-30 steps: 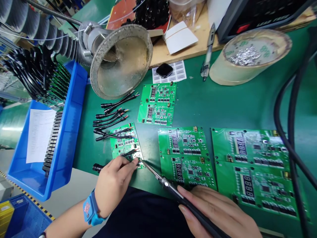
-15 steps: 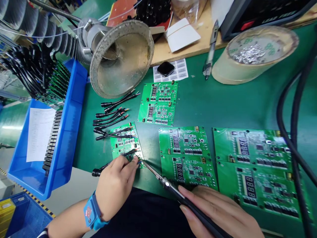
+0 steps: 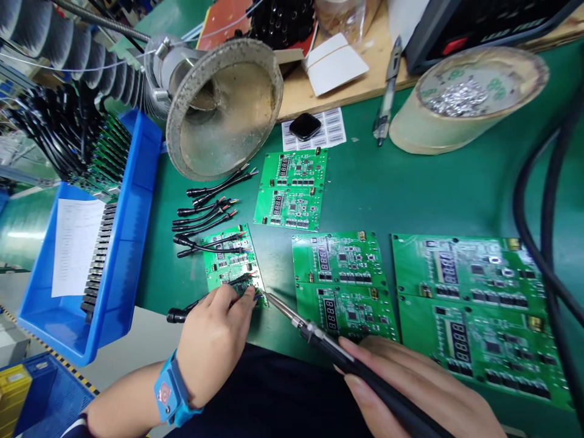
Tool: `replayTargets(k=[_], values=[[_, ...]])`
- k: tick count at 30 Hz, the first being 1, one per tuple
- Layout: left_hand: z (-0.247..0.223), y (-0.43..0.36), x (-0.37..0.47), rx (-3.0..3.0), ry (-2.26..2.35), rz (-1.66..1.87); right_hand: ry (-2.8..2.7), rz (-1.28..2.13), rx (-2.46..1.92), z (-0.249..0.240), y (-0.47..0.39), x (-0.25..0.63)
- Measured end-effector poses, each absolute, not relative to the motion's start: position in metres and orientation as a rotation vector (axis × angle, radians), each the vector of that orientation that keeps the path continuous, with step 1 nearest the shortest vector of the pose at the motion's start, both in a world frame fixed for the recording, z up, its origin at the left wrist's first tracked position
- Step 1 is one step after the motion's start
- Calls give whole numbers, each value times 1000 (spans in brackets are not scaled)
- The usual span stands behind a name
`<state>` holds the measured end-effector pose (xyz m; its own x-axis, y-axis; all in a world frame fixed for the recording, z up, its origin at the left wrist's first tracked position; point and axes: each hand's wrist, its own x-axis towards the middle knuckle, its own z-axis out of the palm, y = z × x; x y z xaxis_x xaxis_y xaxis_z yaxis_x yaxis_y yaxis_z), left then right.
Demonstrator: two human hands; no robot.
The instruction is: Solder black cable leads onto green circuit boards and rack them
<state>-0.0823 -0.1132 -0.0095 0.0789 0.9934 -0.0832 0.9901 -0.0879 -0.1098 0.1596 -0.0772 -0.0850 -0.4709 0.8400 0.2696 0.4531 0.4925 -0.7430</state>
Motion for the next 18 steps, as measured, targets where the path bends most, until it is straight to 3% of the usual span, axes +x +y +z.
replayTargets(k=[6,18], values=[[-11,-116,-82,-2288,-2082,207,-2252,704,-817,-72,-67,148],[-10,-116,-77,-2286,-1957,271,-2175,734,-909,-81,-78,153]])
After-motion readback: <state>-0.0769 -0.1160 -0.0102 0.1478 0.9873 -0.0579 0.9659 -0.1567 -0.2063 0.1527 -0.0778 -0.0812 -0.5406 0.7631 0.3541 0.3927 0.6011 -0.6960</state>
